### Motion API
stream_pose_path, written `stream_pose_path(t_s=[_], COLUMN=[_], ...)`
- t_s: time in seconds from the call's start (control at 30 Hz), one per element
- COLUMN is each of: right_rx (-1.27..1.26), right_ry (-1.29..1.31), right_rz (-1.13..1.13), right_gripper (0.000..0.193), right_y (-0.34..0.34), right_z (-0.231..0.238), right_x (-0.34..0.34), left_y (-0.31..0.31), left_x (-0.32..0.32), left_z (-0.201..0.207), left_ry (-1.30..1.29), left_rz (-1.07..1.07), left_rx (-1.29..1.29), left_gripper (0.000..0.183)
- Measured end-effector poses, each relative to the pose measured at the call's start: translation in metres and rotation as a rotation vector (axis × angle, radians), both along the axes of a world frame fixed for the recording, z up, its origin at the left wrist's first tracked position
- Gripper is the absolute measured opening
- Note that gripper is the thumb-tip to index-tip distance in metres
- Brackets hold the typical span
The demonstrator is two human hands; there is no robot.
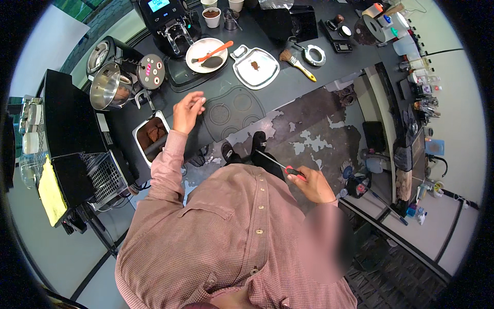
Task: Repairing and cleaning the burr assembly of an industrial coffee grinder using a screwdriver.
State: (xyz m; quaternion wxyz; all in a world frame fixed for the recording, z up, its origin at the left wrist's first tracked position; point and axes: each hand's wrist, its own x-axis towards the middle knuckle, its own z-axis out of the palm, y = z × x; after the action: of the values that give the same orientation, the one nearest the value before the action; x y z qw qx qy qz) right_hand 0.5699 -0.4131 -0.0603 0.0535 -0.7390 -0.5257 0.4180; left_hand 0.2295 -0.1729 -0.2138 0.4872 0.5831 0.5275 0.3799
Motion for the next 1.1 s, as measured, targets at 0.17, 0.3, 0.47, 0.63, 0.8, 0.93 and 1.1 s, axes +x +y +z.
stream_pose_path(t_s=[0.17,0.3,0.47,0.63,0.8,0.93,1.1], right_rx=[-0.058,-0.064,-0.060,-0.035,-0.020,-0.065,-0.067], right_ry=[-0.050,-0.038,-0.033,-0.025,-0.007,0.006,0.003], right_rz=[-0.038,-0.019,-0.030,-0.034,-0.049,-0.098,-0.107], right_gripper=[0.046,0.046,0.047,0.047,0.046,0.046,0.047], right_y=[-0.008,-0.005,-0.006,-0.017,-0.026,-0.033,-0.047], right_z=[0.002,0.005,0.006,0.000,-0.003,-0.001,-0.010], right_x=[-0.002,-0.007,-0.005,0.002,0.007,0.009,0.018], left_y=[-0.011,-0.005,0.008,0.018,0.024,0.014,0.007], left_x=[0.004,0.031,0.033,0.028,0.032,0.032,0.016], left_z=[-0.004,-0.018,-0.037,-0.032,-0.012,0.013,0.007], left_ry=[0.377,0.595,0.675,0.635,0.767,0.631,0.518], left_rz=[-0.197,-0.267,-0.354,-0.455,-0.512,-0.519,-0.361], left_rx=[0.339,0.501,0.415,0.404,0.296,0.290,0.403], left_gripper=[0.023,0.027,0.022,0.017,0.016,0.019,0.020])
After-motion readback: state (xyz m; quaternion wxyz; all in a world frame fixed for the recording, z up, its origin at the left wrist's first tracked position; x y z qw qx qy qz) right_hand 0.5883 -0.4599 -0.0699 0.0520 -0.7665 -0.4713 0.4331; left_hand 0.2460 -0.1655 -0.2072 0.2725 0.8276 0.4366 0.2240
